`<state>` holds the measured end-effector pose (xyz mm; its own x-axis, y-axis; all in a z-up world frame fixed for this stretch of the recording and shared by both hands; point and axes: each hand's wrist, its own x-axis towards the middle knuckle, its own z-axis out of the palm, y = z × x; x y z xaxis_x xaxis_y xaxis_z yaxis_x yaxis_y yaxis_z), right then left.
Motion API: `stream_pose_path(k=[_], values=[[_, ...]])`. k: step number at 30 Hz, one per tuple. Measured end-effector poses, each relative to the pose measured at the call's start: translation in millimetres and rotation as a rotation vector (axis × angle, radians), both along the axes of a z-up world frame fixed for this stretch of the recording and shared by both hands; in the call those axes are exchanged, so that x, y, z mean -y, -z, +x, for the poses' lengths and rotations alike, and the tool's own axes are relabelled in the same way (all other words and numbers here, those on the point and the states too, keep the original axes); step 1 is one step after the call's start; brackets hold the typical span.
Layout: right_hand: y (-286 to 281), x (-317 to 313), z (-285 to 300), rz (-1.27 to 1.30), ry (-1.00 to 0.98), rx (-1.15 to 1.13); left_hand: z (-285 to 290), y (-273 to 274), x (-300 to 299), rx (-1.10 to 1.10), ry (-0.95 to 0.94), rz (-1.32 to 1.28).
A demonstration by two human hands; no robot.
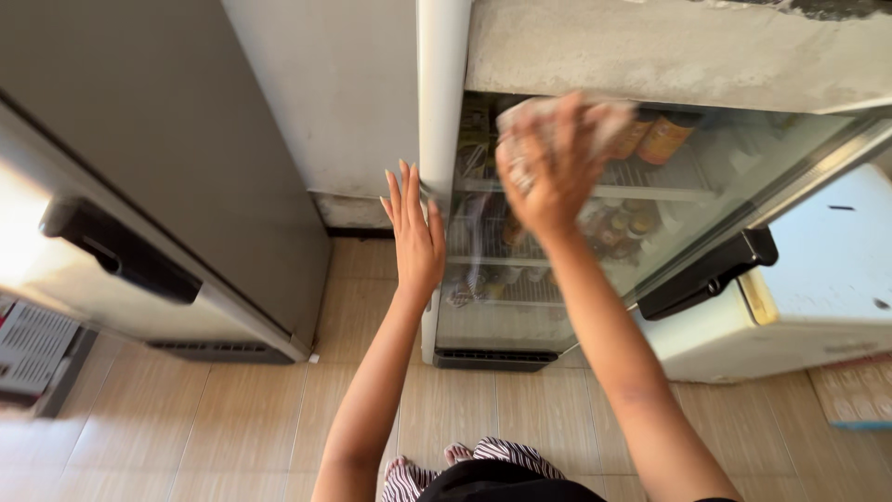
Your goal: The person arranges small snack packets on a shelf, then wipes the top and glass door of a chest freezer with a cloth. The person handles snack packets and a cloth while cleaning the freezer surfaces.
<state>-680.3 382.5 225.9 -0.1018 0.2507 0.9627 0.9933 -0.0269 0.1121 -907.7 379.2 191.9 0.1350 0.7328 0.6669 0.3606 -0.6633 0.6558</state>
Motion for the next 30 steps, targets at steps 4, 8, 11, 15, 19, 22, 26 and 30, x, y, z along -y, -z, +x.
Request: stream_pose_path(k=[4, 8, 11, 15, 19, 22, 26, 30], values=[[52.2, 26.0, -24.2, -0.258, -0.032, 0.15, 2.3, 10.6, -8.0, 0.047, 0.058, 0.033], [82.9, 60.1, -14.2, -0.291, 0.032, 0.004, 0.1, 10.8, -7.6, 0.154, 0.17, 0.004], [54.2, 53.5, -18.5, -0.034, -0.128, -0.199, -2.9, 9.3, -5.1, 0.225, 0.24, -0.025], [-50.2, 17.8, -62.0, -0.29, -0.281, 0.075, -10.8, 7.3, -3.0, 0.261, 0.328, -0.117], [-124.6, -13.2, -108.8, -0.21, 0.068, 0.266, -22.9, 27.9, 1.8, 0.273, 0.343, -0.172], [-109.2, -22.8, -132.9, -0.294, -0.007, 0.198, -43.1, 54.3, 14.5, 0.326, 0.324, -0.216], [-27.5, -1.3, -154.4, -0.407, 0.066, 0.369, -77.3, 82.8, 24.5, 0.31, 0.207, -0.378], [-34.9, 2.7, -132.0, -0.59, -0.066, 0.273, -108.5, 81.1, 16.3, 0.333, 0.162, -0.442]])
